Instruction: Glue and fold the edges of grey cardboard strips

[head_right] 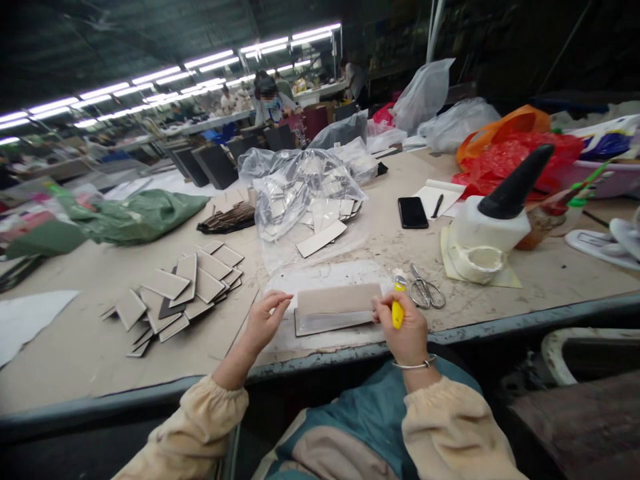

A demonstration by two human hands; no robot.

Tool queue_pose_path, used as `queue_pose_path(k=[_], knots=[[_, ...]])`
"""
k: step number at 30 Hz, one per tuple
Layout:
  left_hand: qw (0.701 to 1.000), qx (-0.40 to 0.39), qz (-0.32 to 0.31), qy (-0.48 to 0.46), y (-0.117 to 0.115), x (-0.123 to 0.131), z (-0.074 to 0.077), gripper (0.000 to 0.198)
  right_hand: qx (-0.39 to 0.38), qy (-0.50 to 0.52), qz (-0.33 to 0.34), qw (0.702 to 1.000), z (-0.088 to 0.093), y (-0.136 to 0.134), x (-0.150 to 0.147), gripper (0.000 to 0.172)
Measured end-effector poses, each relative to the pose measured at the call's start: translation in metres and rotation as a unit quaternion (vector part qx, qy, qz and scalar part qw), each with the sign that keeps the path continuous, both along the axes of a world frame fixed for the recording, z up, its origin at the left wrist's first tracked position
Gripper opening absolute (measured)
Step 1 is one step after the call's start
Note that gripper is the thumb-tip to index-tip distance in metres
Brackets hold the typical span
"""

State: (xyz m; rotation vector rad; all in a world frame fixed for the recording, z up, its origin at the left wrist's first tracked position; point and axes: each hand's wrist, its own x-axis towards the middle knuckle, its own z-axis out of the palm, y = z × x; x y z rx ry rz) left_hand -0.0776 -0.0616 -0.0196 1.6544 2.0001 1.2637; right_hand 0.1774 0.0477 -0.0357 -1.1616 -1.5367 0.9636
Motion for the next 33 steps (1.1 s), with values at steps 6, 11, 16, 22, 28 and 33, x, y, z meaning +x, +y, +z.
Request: queue_pose_path(k=[6,11,16,22,28,33], knots=[[0.981,-0.002,-0.127,0.149,-0.036,-0.017,-0.029,0.026,-0.024,-0.010,0.000,1.000,-0.006,0.004,0.000,0.026],[0.960,0.021,-0.206,0.186,-0.037,-0.011,-0.038,0.029,-0.024,-0.070,0.025,0.997,-0.012,0.004,-0.001,0.027],[0.965,0.027,-0.190,0.180,-0.034,-0.010,-0.039,0.026,-0.028,-0.092,0.051,0.994,-0.013,0.004,-0.003,0.028],[0.967,0.024,-0.181,0.178,-0.035,-0.009,-0.039,0.023,-0.025,-0.128,0.060,0.990,-0.018,0.007,-0.007,0.027],[0.962,0.042,-0.180,0.202,-0.036,-0.009,-0.043,0.025,-0.006,-0.190,0.052,0.980,-0.021,0.011,-0.010,0.022],[0.962,0.033,-0.183,0.201,-0.035,-0.008,-0.039,0.024,0.027,-0.237,0.039,0.970,-0.024,0.014,-0.011,0.021]])
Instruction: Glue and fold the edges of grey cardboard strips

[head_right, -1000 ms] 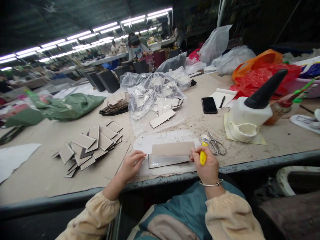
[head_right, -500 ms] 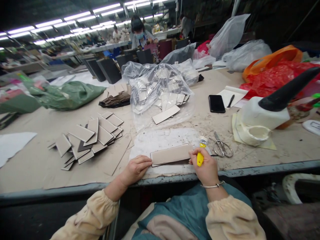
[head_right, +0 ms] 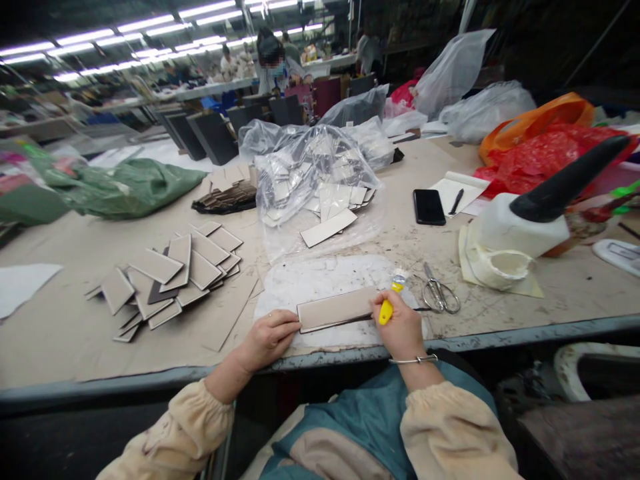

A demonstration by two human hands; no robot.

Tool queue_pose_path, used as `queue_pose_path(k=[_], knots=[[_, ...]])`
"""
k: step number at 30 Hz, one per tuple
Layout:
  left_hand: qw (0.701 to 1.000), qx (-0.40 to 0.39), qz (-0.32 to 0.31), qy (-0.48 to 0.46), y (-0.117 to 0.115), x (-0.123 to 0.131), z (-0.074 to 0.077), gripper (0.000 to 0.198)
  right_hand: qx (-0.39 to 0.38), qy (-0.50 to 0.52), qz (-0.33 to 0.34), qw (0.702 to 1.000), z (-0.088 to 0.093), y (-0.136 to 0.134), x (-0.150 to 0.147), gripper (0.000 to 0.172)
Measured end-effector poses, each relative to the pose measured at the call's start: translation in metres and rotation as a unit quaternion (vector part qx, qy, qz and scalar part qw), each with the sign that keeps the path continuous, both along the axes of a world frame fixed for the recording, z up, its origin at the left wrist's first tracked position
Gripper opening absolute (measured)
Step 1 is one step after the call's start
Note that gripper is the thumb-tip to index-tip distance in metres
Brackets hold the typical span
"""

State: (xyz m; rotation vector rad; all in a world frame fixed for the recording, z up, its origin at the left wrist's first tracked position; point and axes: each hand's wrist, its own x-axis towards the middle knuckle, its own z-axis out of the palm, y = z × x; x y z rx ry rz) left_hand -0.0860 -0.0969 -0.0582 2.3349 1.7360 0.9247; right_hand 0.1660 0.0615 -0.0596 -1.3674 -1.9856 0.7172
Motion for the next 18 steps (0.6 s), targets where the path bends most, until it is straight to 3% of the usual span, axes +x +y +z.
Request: queue_pose_path(k=[10,18], knots=[[1.000,-0.002,-0.003,-0.002,0.0010,0.0011,0.0030,0.023,0.082,-0.021,0.010,0.996,-0.0033,0.0037,-0.0044,0.016],[1.000,-0.011,-0.001,0.000,0.0005,0.0011,0.0020,0.025,0.095,-0.037,0.008,0.995,-0.0054,0.0049,-0.0042,0.012]])
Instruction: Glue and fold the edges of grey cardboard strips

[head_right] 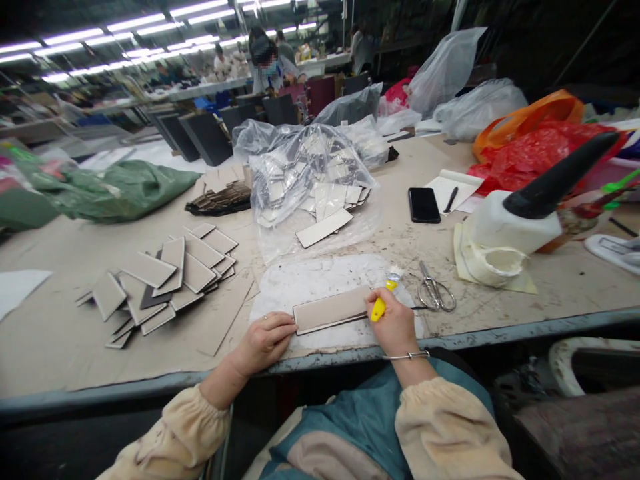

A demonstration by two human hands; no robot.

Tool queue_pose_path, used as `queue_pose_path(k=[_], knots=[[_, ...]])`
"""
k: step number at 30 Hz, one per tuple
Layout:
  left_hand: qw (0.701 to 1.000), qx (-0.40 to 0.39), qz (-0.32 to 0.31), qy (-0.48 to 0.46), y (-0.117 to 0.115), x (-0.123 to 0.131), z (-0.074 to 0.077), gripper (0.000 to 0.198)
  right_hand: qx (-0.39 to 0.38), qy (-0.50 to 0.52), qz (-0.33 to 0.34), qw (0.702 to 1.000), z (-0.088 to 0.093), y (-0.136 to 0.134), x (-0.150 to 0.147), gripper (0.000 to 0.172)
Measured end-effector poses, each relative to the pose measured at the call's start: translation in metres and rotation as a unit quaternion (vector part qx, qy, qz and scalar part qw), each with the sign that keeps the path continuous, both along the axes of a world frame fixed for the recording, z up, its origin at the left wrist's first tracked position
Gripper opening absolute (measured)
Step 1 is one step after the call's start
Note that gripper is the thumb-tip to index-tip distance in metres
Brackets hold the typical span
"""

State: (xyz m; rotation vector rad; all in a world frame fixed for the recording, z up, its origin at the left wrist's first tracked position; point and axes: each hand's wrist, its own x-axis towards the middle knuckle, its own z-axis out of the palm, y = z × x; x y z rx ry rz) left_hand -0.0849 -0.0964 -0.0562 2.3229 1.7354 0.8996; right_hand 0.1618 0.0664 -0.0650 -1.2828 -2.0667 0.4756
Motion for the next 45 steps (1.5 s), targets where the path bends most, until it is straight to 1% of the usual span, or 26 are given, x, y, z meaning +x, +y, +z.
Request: queue_pose_path(k=[6,11,19,24,28,34,38,45], knots=[[1.000,0.012,-0.001,-0.003,-0.0013,-0.0015,-0.0055,0.026,-0.010,0.004,0.004,1.000,-0.0005,-0.0005,0.0006,0.014],[1.000,0.011,0.001,-0.004,-0.0021,-0.0018,-0.0070,0.027,-0.005,0.004,-0.004,1.000,0.0008,-0.0012,0.0004,0.014],[1.000,0.014,0.002,-0.001,-0.0009,-0.0012,-0.0044,0.025,-0.019,0.008,-0.006,1.000,0.0006,-0.0014,0.0005,0.014],[1.000,0.011,0.004,0.001,-0.0009,-0.0003,-0.0029,0.025,-0.034,0.001,0.001,0.999,0.0036,-0.0019,-0.0008,0.015],[1.000,0.009,0.004,0.003,-0.0014,-0.0005,-0.0030,0.026,-0.020,-0.002,0.001,1.000,0.0046,-0.0021,-0.0018,0.014],[1.000,-0.007,0.004,0.010,-0.0010,0.0004,0.0001,0.025,0.005,0.001,0.003,1.000,0.0010,-0.0019,-0.0014,0.012],[1.000,-0.001,0.002,0.011,-0.0004,0.0008,0.0024,0.025,0.004,0.001,0.008,1.000,0.0016,-0.0022,-0.0019,0.012],[1.000,0.016,0.001,0.010,0.0000,0.0004,-0.0008,0.026,-0.007,0.011,0.023,1.000,0.0064,-0.0027,-0.0037,0.012]])
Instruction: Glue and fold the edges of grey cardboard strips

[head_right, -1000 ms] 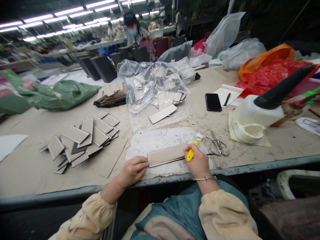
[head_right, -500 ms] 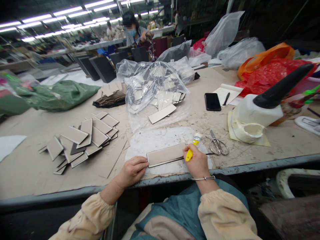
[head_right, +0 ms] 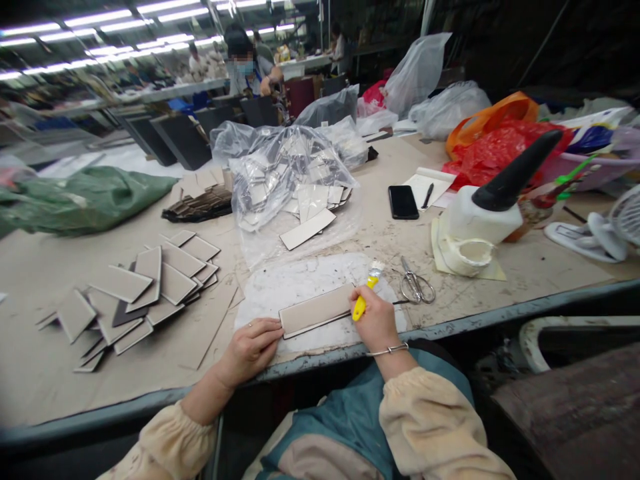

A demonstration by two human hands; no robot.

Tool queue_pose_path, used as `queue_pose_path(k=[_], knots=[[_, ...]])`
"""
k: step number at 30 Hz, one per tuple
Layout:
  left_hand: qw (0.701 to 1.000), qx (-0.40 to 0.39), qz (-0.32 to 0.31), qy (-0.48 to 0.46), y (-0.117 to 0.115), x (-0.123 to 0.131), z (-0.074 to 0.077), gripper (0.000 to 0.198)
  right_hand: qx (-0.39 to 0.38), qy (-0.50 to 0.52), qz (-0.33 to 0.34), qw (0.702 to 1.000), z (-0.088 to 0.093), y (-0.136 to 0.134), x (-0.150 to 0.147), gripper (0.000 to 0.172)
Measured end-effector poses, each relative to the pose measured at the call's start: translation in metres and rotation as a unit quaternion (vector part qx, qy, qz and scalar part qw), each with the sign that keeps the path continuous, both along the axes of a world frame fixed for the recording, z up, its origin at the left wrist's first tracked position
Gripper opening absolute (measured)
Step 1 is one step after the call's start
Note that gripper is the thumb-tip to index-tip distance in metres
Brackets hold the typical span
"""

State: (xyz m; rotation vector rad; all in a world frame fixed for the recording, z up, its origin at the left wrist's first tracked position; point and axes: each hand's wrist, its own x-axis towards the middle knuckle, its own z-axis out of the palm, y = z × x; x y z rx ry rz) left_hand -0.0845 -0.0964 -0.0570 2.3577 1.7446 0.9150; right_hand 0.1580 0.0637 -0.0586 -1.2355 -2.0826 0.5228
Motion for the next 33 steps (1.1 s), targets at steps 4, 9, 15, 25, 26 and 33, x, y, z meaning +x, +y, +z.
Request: queue_pose_path(k=[4,9,15,25,26,33], knots=[[1.000,-0.007,0.004,0.006,0.0002,0.0007,0.0013,0.025,0.006,0.000,0.007,1.000,0.0008,0.0000,-0.0003,0.011],[1.000,-0.014,0.002,0.002,0.0006,0.0006,0.0026,0.025,0.011,-0.013,0.010,1.000,-0.0022,0.0005,-0.0011,0.012],[1.000,-0.013,-0.009,0.001,0.0009,-0.0004,0.0011,0.026,0.015,-0.028,0.020,0.999,-0.0045,0.0003,0.0000,0.011],[1.000,-0.010,-0.006,0.013,0.0042,0.0022,0.0030,0.025,0.014,-0.047,0.039,0.998,-0.0063,0.0005,-0.0005,0.014],[1.000,-0.010,-0.005,0.016,0.0047,0.0028,0.0035,0.025,0.014,-0.050,0.040,0.998,-0.0059,-0.0001,-0.0010,0.014],[1.000,-0.008,-0.007,0.026,0.0064,0.0045,0.0037,0.023,0.062,-0.135,-0.016,0.989,0.0014,-0.0039,-0.0002,0.009]])
